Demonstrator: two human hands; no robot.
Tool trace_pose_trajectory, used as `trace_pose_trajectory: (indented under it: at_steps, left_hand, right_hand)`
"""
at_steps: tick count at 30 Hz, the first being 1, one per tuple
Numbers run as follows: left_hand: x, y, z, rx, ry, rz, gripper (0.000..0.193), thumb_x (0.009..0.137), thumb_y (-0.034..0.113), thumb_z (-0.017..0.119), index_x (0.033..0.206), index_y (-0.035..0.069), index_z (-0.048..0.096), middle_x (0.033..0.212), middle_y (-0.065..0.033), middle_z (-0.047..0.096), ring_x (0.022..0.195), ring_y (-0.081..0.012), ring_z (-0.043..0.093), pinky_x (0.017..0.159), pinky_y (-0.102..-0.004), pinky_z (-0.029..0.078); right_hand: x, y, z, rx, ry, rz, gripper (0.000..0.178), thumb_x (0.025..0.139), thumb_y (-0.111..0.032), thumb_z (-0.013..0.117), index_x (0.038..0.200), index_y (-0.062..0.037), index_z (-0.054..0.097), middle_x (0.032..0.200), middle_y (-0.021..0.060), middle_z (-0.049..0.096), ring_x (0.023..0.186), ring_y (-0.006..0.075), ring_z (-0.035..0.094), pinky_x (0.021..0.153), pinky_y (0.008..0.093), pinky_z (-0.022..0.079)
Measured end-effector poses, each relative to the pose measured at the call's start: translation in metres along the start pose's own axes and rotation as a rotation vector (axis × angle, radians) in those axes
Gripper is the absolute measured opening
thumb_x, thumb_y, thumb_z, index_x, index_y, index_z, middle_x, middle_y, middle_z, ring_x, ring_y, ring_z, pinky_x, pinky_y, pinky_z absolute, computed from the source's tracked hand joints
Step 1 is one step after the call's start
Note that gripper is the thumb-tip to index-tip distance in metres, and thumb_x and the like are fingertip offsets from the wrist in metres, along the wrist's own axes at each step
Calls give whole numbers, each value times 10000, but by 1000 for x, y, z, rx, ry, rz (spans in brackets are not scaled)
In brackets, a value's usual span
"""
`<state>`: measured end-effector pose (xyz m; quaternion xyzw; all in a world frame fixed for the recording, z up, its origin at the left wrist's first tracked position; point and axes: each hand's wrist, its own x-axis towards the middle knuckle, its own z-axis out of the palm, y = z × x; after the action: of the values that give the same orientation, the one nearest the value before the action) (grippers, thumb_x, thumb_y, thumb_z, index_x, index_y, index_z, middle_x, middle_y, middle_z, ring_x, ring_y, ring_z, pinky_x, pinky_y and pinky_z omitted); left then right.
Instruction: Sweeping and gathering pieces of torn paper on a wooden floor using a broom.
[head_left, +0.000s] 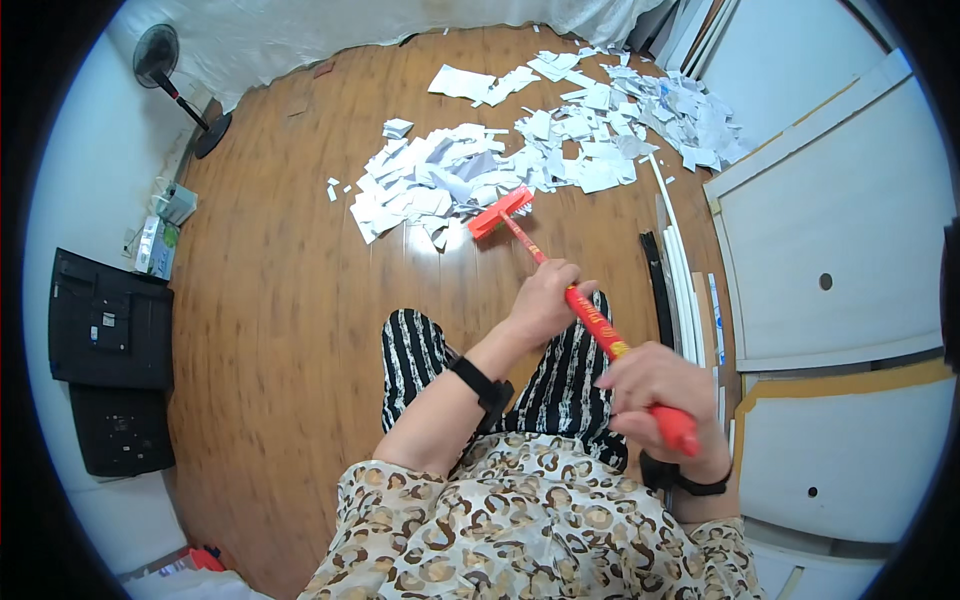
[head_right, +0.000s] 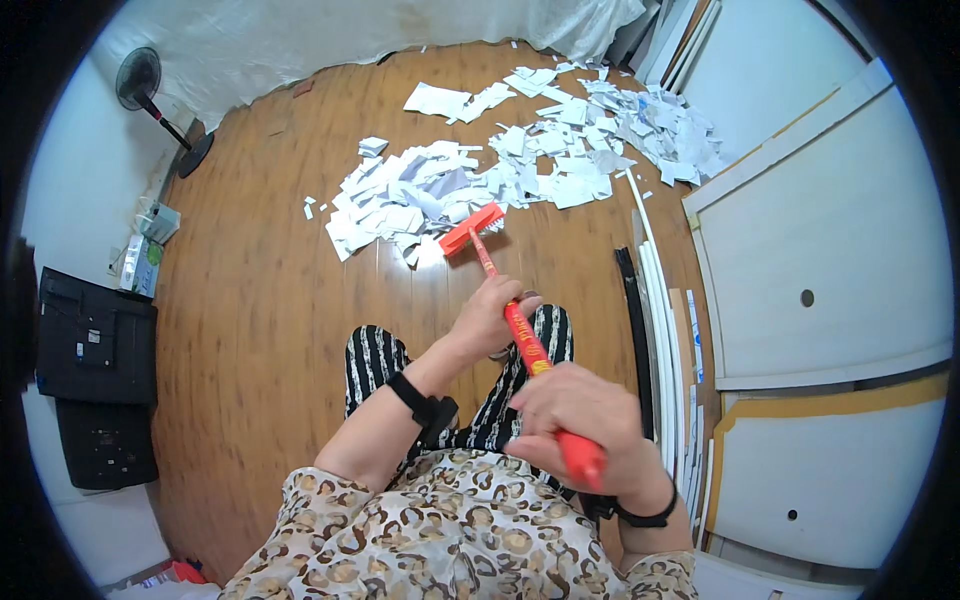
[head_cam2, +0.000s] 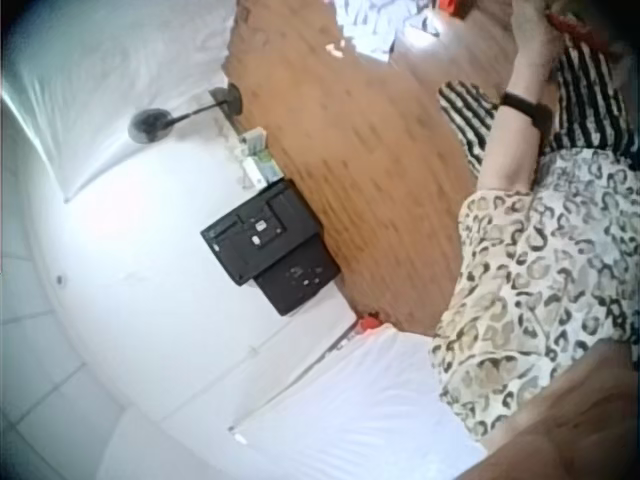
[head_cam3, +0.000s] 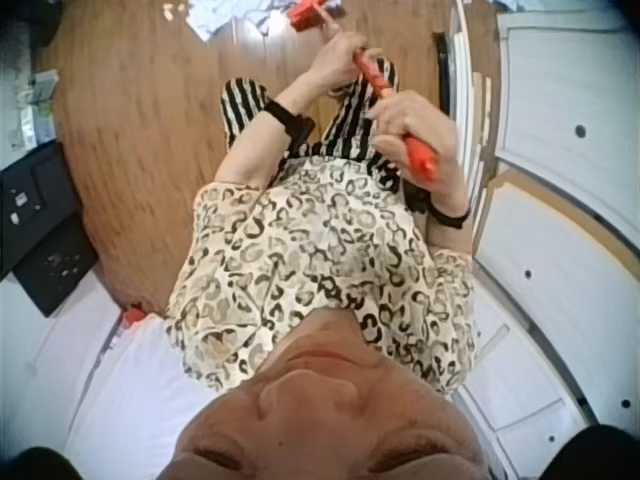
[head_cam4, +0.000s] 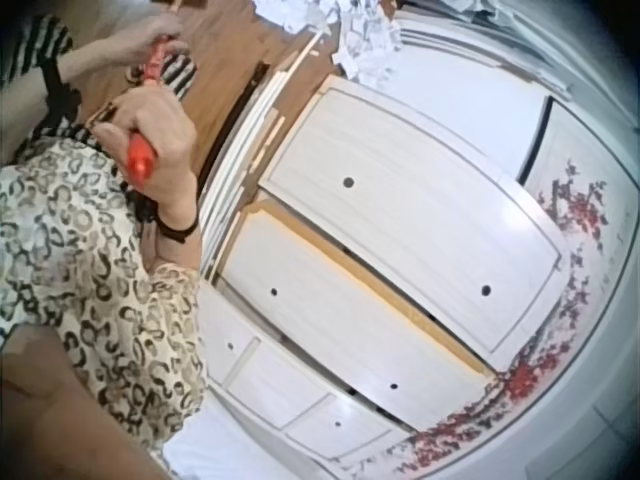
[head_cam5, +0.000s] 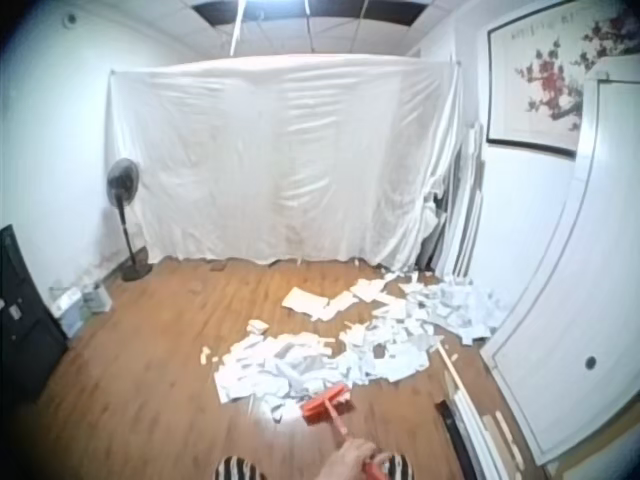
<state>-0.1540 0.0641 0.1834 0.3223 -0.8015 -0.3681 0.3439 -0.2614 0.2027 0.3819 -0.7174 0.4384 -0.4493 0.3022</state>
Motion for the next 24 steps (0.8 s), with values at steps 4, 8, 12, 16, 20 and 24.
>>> trace_pose_trajectory:
  at_steps: [4,8,12,16,20,24]
  left_hand:
    - [-12,44,-12,-88,27,104,254,875,188,718,795,12,553,837,-150,584,836,-371,555,737,-456,452]
    - [-43,70,-25,-142,-78,25,265,908,176,682,772,30,508,792,-141,547,801,-366,497,755,-443,415]
    - [-63,61,-31,-209,-211,-107,282,926,186,660,761,26,495,758,-146,523,797,-364,492,743,-448,406]
    - [-61,41,-38,-173,-110,-93,275,934,182,635,760,15,502,782,-190,571,800,-405,506,735,-504,407]
    - [-45,23,-32,-158,-150,-105,251,930,175,641,792,24,495,775,-166,542,798,-385,510,742,-459,425]
    - [-49,-30,-15,-90,84,39,235,913,167,656,799,27,507,816,-162,550,811,-378,523,741,-466,432]
  right_hand:
    - [-1,-34,-18,77,40,40,278,681,-59,844,668,-71,566,711,62,643,760,281,689,674,345,541]
    - [-7,-31,-37,149,-201,-30,250,692,-47,855,702,-75,607,706,66,657,715,276,698,624,343,559]
    - [6,-32,-25,194,-221,18,206,704,-17,819,690,-44,615,690,71,648,688,269,695,592,325,551]
    - [10,-21,2,248,-30,101,156,737,16,713,653,-10,584,653,85,631,658,260,685,573,319,532]
    - [14,-16,8,169,14,125,146,764,27,664,652,-1,575,650,102,629,661,257,685,619,334,540]
    - [12,3,35,-14,-131,52,157,770,76,692,694,-4,581,702,103,628,748,282,690,691,353,546]
